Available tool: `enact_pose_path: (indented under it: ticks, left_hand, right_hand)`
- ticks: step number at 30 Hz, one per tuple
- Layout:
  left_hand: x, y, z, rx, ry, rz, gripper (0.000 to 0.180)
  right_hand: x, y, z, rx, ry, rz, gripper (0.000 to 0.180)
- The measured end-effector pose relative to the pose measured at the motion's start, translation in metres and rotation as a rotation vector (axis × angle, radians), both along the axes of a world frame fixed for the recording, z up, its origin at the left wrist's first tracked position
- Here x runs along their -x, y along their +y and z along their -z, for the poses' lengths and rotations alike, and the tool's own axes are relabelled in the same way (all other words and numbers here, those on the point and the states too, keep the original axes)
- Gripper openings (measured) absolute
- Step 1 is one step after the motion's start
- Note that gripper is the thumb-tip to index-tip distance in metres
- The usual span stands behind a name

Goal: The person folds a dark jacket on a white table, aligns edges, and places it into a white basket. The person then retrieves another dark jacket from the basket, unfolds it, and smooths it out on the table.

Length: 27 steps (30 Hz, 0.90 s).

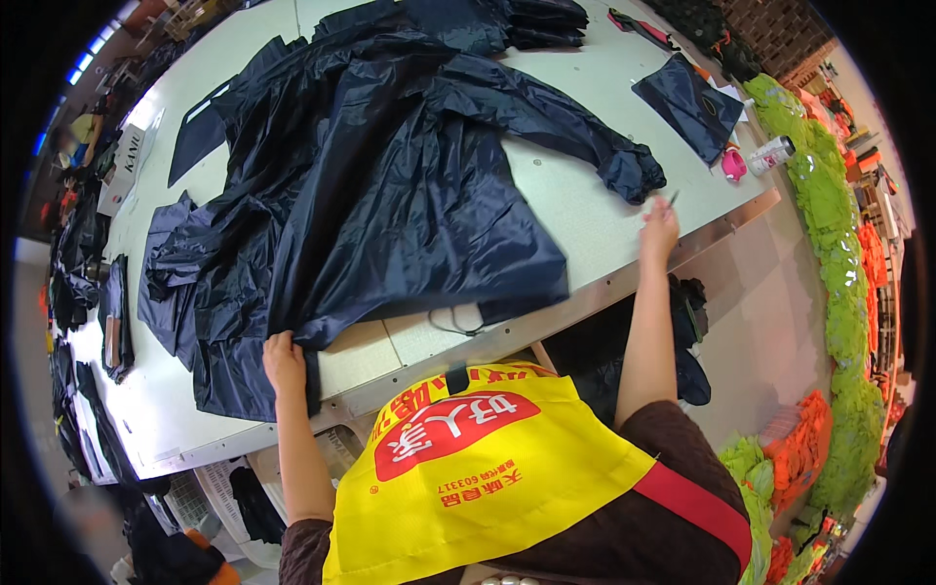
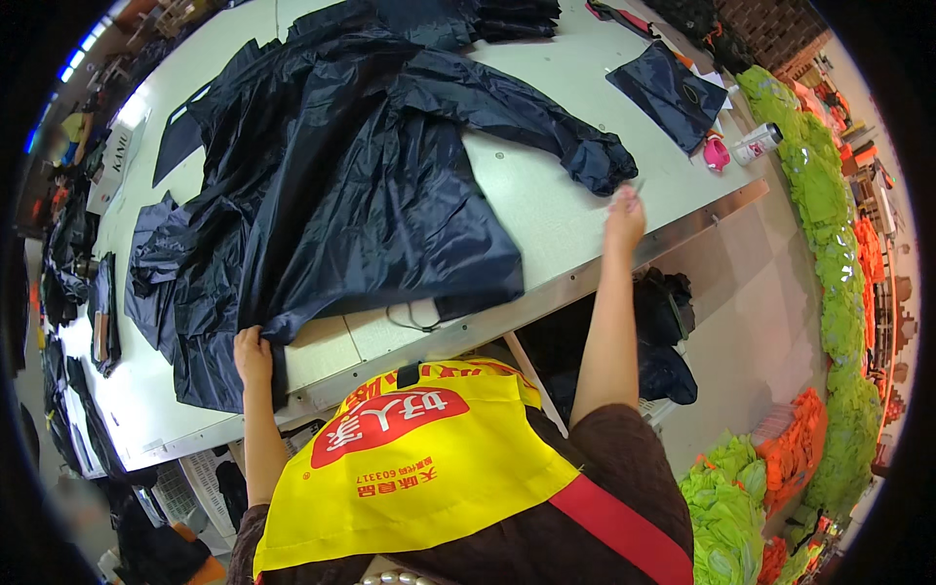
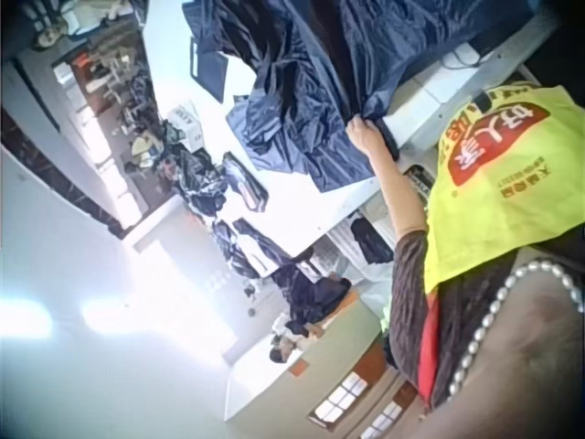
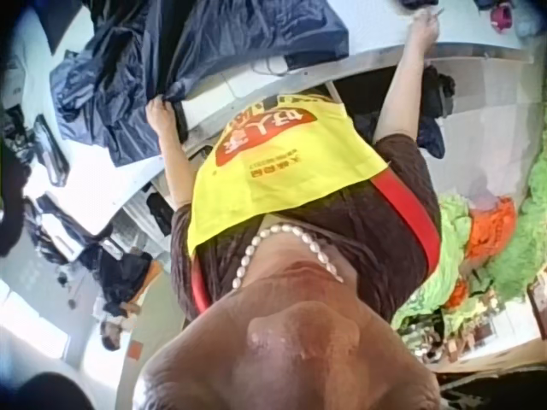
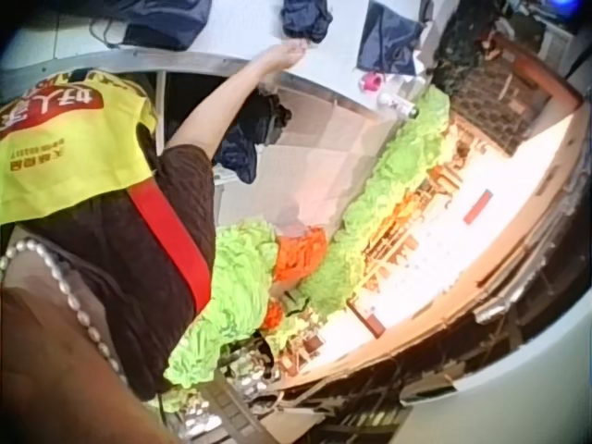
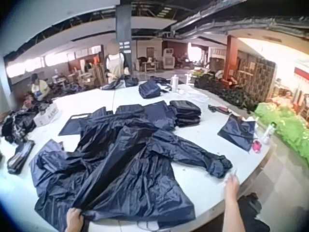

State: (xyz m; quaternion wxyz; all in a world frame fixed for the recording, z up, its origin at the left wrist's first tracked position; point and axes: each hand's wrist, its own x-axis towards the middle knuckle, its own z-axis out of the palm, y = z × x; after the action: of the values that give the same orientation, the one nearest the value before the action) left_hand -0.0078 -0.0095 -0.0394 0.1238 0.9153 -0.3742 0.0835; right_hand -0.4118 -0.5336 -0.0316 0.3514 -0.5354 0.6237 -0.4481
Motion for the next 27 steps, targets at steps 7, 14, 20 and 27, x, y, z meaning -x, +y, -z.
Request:
enact_pose_path:
  ticks: [7, 14, 20, 27]
  left_hand:
    - [-0.023, -0.012, -0.045, -0.497, 0.126, -0.29, 0.032]
    - [0.07, -0.116, -0.137, 0.43, 0.636, 0.245, 0.039]
    - [0.088, -0.158, -0.124, 0.625, 0.967, 0.684, 0.047]
    - [0.083, -0.117, -0.068, 1.361, 1.833, 0.252, 0.021]
  right_hand:
    - [0.008, -0.084, 0.024, -0.086, -0.091, -0.13, 0.031]
    - [-0.114, 0.121, -0.119, -0.096, -0.369, -0.823, 0.011]
    - [-0.18, 0.263, -0.146, 0.305, -0.14, -1.522, 0.014]
    - [-0.172, 0.233, -0.117, -0.079, -0.301, -1.365, 0.029]
